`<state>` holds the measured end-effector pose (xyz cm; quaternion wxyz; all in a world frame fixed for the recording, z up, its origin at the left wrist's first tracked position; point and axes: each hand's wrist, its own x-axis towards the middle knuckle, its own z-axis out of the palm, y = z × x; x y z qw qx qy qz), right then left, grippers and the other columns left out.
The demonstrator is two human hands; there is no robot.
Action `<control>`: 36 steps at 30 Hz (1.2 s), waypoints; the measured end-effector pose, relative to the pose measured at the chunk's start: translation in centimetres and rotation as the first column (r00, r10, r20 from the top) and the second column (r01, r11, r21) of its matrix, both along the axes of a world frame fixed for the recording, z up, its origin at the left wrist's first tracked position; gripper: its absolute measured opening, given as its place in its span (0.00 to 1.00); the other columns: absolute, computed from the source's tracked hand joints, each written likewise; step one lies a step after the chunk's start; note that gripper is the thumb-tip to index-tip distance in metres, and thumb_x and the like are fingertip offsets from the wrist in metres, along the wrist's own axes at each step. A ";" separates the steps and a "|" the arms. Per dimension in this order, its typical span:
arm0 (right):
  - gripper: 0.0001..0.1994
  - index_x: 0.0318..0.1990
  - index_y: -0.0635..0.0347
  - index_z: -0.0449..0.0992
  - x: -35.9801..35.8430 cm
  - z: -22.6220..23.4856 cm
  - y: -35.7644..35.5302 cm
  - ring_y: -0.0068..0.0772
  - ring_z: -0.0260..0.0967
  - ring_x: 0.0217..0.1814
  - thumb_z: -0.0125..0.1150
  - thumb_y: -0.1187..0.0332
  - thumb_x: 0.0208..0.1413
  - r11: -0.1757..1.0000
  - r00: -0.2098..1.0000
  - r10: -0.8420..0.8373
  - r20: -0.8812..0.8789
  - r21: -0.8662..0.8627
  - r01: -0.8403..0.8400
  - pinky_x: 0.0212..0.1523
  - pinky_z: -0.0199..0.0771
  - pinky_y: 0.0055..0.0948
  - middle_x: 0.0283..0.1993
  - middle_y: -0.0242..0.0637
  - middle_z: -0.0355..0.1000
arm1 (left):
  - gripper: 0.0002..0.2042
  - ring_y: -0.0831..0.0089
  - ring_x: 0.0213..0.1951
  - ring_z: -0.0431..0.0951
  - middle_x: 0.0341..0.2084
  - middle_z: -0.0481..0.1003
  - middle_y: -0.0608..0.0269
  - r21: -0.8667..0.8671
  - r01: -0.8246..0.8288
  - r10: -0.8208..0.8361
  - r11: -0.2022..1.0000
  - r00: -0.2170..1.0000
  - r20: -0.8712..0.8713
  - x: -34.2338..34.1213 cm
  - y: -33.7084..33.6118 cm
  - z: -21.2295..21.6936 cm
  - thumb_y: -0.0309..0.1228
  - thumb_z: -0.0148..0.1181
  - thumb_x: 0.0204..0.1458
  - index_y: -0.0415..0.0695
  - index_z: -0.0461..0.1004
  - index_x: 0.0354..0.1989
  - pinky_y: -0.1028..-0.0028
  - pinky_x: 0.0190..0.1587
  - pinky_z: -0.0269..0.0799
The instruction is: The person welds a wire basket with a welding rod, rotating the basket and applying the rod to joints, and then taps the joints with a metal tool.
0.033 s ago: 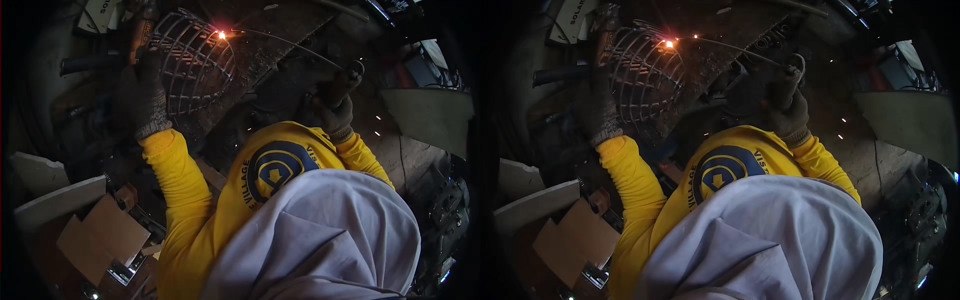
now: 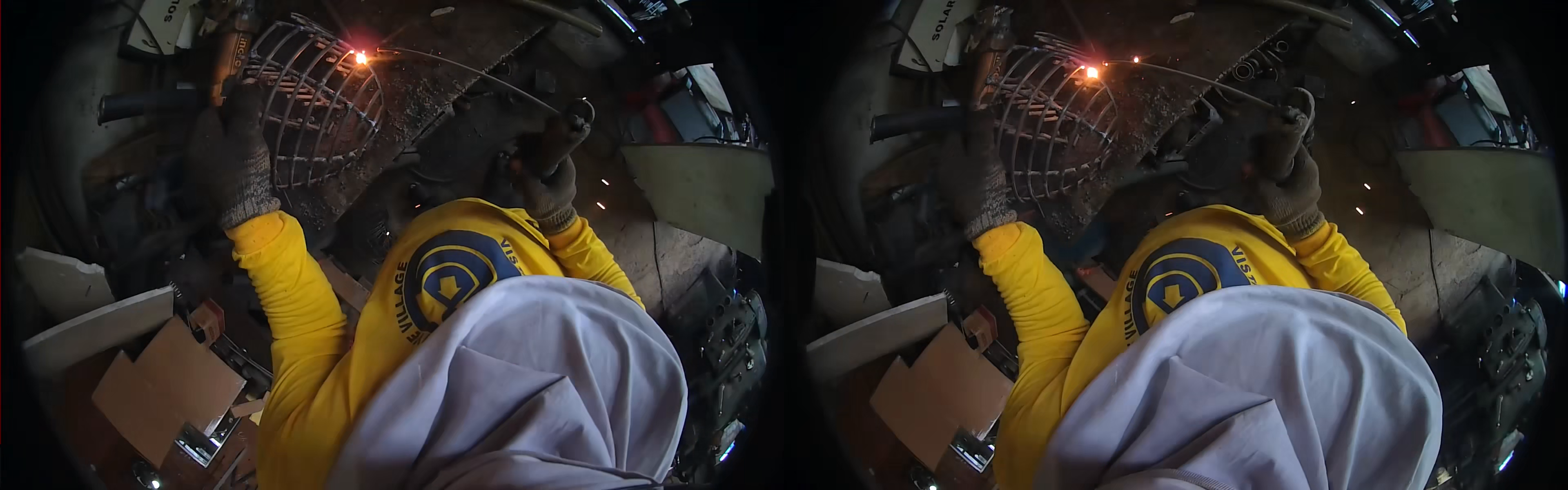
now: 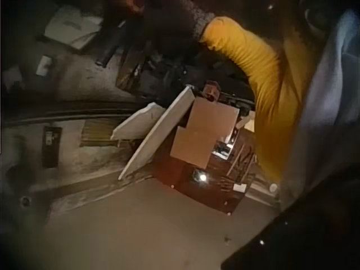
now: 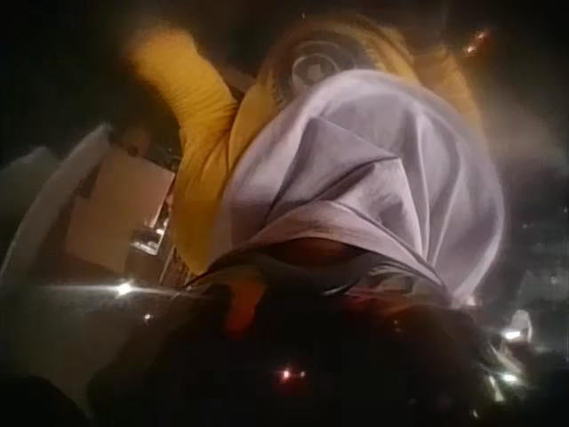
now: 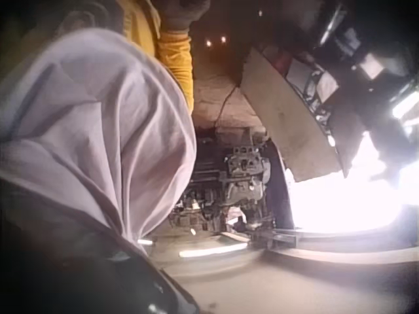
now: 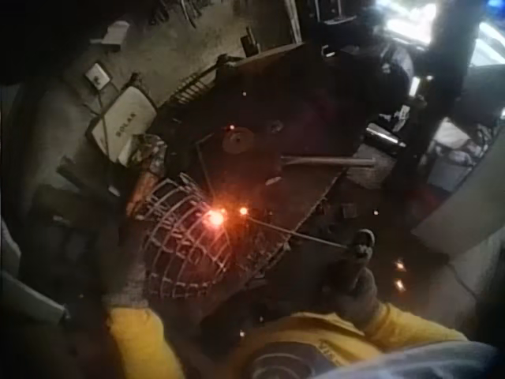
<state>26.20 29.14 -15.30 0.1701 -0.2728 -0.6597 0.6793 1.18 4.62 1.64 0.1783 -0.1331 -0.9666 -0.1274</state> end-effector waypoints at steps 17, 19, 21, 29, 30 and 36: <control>0.22 0.49 0.62 0.75 -0.5 -0.6 -0.5 0.29 0.75 0.38 0.72 0.65 0.46 0.997 0.996 0.079 -0.028 0.016 -0.079 0.44 0.74 0.28 0.36 0.35 0.77 | 0.29 0.69 0.23 0.70 0.23 0.73 0.55 0.211 -0.024 0.007 0.977 0.997 0.080 -1.6 -2.7 -1.8 0.53 0.56 0.56 0.32 0.77 0.41 0.68 0.30 0.66; 0.22 0.49 0.62 0.75 -0.6 -0.8 -0.6 0.29 0.75 0.38 0.72 0.65 0.46 0.997 0.997 0.076 -0.028 -0.004 -0.077 0.44 0.74 0.28 0.36 0.35 0.77 | 0.29 0.69 0.24 0.70 0.24 0.73 0.55 0.237 -0.071 0.035 0.969 0.988 0.152 -1.7 -2.9 -2.0 0.54 0.56 0.56 0.32 0.77 0.41 0.68 0.30 0.66; 0.22 0.49 0.62 0.75 -0.8 -1.0 -0.7 0.28 0.75 0.38 0.72 0.65 0.46 0.996 0.995 0.086 -0.051 0.023 -0.085 0.44 0.74 0.28 0.36 0.35 0.77 | 0.30 0.68 0.23 0.70 0.24 0.74 0.55 0.242 -0.081 0.049 0.967 0.990 0.135 -2.0 -3.1 -2.5 0.55 0.56 0.55 0.32 0.77 0.41 0.68 0.30 0.66; 0.22 0.49 0.62 0.75 -1.0 -0.9 -0.8 0.30 0.75 0.39 0.72 0.65 0.46 0.997 0.996 0.077 -0.036 0.011 -0.077 0.45 0.74 0.28 0.37 0.36 0.78 | 0.33 0.65 0.26 0.72 0.25 0.75 0.52 0.268 -0.101 0.050 0.958 0.980 0.191 -1.3 -2.0 -1.7 0.59 0.56 0.54 0.32 0.77 0.42 0.66 0.33 0.67; 0.22 0.49 0.62 0.75 -1.0 -0.8 -0.8 0.30 0.75 0.39 0.72 0.65 0.46 0.997 0.996 0.077 -0.037 0.015 -0.077 0.45 0.74 0.28 0.38 0.36 0.78 | 0.33 0.64 0.26 0.72 0.25 0.75 0.51 0.249 -0.101 0.055 0.963 0.981 0.186 -1.3 -2.0 -1.6 0.59 0.56 0.55 0.32 0.77 0.42 0.66 0.33 0.67; 0.23 0.50 0.62 0.75 -1.1 -0.7 -0.6 0.30 0.76 0.40 0.72 0.65 0.46 0.994 0.994 0.108 -0.003 0.037 -0.108 0.45 0.74 0.28 0.39 0.36 0.78 | 0.32 0.57 0.32 0.77 0.31 0.77 0.46 0.196 -0.113 0.078 0.974 0.981 0.178 -1.6 -2.7 -1.9 0.58 0.58 0.54 0.33 0.76 0.42 0.63 0.38 0.69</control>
